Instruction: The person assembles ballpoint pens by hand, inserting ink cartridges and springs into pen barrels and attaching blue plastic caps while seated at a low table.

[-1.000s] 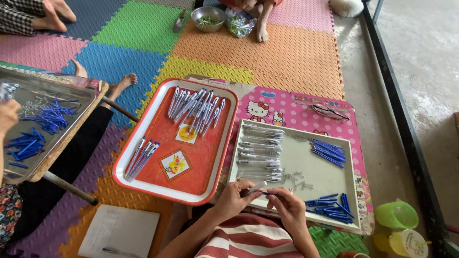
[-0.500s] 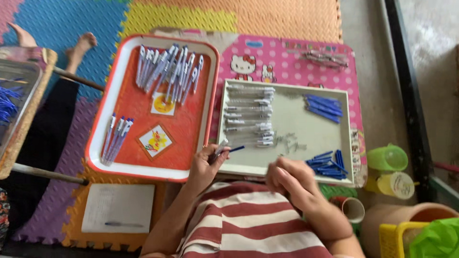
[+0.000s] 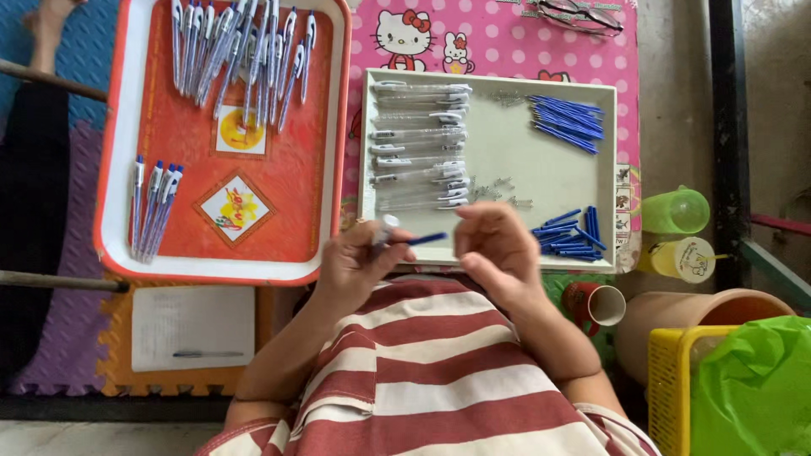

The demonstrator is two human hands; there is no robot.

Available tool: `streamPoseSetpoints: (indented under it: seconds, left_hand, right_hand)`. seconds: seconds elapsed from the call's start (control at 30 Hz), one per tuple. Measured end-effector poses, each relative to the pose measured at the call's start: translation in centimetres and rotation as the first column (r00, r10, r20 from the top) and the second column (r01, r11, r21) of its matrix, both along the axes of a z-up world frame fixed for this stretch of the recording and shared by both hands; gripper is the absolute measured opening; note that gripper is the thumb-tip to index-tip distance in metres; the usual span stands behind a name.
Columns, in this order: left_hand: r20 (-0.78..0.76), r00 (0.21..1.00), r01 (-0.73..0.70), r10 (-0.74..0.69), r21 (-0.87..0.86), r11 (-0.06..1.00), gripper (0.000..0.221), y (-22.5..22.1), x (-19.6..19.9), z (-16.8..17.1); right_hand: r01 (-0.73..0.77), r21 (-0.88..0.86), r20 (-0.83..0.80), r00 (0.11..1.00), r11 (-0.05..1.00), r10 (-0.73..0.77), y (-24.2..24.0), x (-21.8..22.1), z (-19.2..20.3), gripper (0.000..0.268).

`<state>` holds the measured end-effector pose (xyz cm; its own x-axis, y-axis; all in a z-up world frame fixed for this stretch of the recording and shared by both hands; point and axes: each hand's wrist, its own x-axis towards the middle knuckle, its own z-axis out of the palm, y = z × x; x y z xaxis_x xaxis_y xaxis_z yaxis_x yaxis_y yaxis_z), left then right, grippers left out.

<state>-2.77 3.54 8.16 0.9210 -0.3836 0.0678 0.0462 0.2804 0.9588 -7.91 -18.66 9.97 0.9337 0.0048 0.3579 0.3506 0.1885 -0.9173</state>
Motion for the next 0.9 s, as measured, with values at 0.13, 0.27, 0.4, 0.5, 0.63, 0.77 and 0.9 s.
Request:
streamPoseSetpoints:
  seconds: [0.13, 0.27, 0.4, 0.5, 0.63, 0.77, 0.9]
  left_hand:
    - [0.161, 0.985, 0.038, -0.053, 0.094, 0.995, 0.013, -0.7, -0.2, -0.9]
    - [0.1, 0.993, 0.06, -0.058, -0.013, 0.998, 0.021, -1.1, -0.9, 0.6]
    - [0.169, 0.977, 0.126, -0.132, 0.046, 0.991, 0.02, -1.1, -0.8, 1.2]
    - [0.208, 0.964, 0.157, -0.165, 0.058, 0.986, 0.022, -1.2, -0.7, 0.6]
    - [0.247, 0.959, 0.123, -0.139, 0.079, 0.989, 0.024, -1.6, -1.1, 0.9]
    - [0.289, 0.946, 0.116, -0.147, 0.12, 0.986, 0.025, -1.2, -0.8, 0.3]
    - [0.257, 0.952, 0.136, -0.168, 0.14, 0.981, 0.025, -1.1, -0.8, 0.4]
  right_hand:
    - [0.042, -0.084, 0.087, 0.996, 0.996, -0.035, 0.9, 0.8, -0.8, 0.019]
    - [0.196, 0.016, 0.163, 0.967, 0.98, -0.196, 0.3, 1.3, -0.5, 0.02]
    - [0.197, 0.1, 0.17, 0.962, 0.975, -0.212, 0.3, 2.1, 3.1, 0.029]
    - [0.182, 0.032, 0.173, 0.967, 0.983, -0.184, 0.3, 2.6, 3.8, 0.029]
    - [0.129, -0.035, 0.171, 0.978, 0.991, -0.121, 0.3, 2.4, 3.5, 0.026]
    - [0.113, -0.064, 0.176, 0.979, 0.992, -0.1, -0.2, 2.5, 3.4, 0.023]
    - [0.083, -0.119, 0.155, 0.986, 0.989, -0.064, -0.1, 2.4, 4.0, 0.02]
